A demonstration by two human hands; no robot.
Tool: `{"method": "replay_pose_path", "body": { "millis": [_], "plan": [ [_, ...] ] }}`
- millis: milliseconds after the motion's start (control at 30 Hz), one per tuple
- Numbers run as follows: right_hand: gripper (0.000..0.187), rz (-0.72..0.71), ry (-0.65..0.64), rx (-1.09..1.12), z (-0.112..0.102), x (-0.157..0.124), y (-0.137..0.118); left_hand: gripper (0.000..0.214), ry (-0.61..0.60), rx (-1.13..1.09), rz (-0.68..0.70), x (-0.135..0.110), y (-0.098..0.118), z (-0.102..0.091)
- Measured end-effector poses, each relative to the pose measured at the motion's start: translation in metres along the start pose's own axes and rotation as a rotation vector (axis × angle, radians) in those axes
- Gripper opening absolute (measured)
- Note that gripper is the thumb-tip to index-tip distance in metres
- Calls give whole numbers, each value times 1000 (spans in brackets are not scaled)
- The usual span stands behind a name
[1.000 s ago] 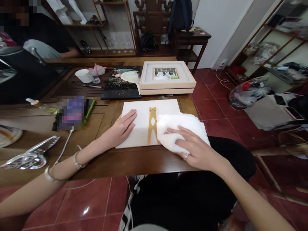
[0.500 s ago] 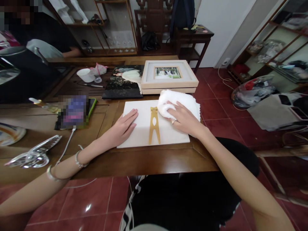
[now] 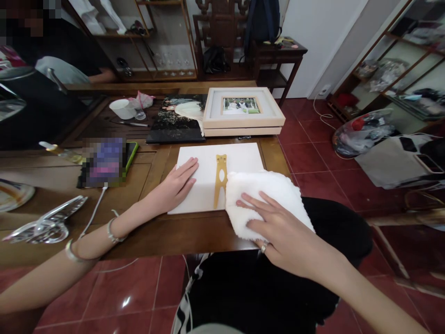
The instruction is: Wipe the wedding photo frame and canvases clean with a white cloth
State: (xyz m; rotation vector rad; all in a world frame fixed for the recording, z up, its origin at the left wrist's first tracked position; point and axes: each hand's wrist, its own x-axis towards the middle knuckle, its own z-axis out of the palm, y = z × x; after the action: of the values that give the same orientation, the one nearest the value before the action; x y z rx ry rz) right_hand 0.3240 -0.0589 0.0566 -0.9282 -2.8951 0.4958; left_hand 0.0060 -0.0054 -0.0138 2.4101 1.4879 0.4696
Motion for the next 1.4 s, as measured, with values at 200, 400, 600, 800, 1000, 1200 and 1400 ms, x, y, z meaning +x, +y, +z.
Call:
{"method": "replay_pose_path", "body": {
  "millis": [200,400,600,800,1000,1200,1400],
  "plan": [
    [21,9,47,27,-1,6,7,51,1,7,4,0,0,1],
    [18,41,153,-24,0,54,38,51,3,9,-1,0,-1,1],
    [23,97,218,-59,-3,99,73,51,-1,2,-1,0,-1,1],
    [24,185,169,-61,-12,115,88,51,-6,-8,-10,1,-2,1],
    [19,185,169,-45,-14,104,71,50,-5,1,-7,0,-2,0],
    [19,110,132,-39,-11,65,32,51,0,7,6,0,-1,0],
    [20,119,-31,73,-18,14,-6,52,-6,19,7,0,0,0]
  ]
}}
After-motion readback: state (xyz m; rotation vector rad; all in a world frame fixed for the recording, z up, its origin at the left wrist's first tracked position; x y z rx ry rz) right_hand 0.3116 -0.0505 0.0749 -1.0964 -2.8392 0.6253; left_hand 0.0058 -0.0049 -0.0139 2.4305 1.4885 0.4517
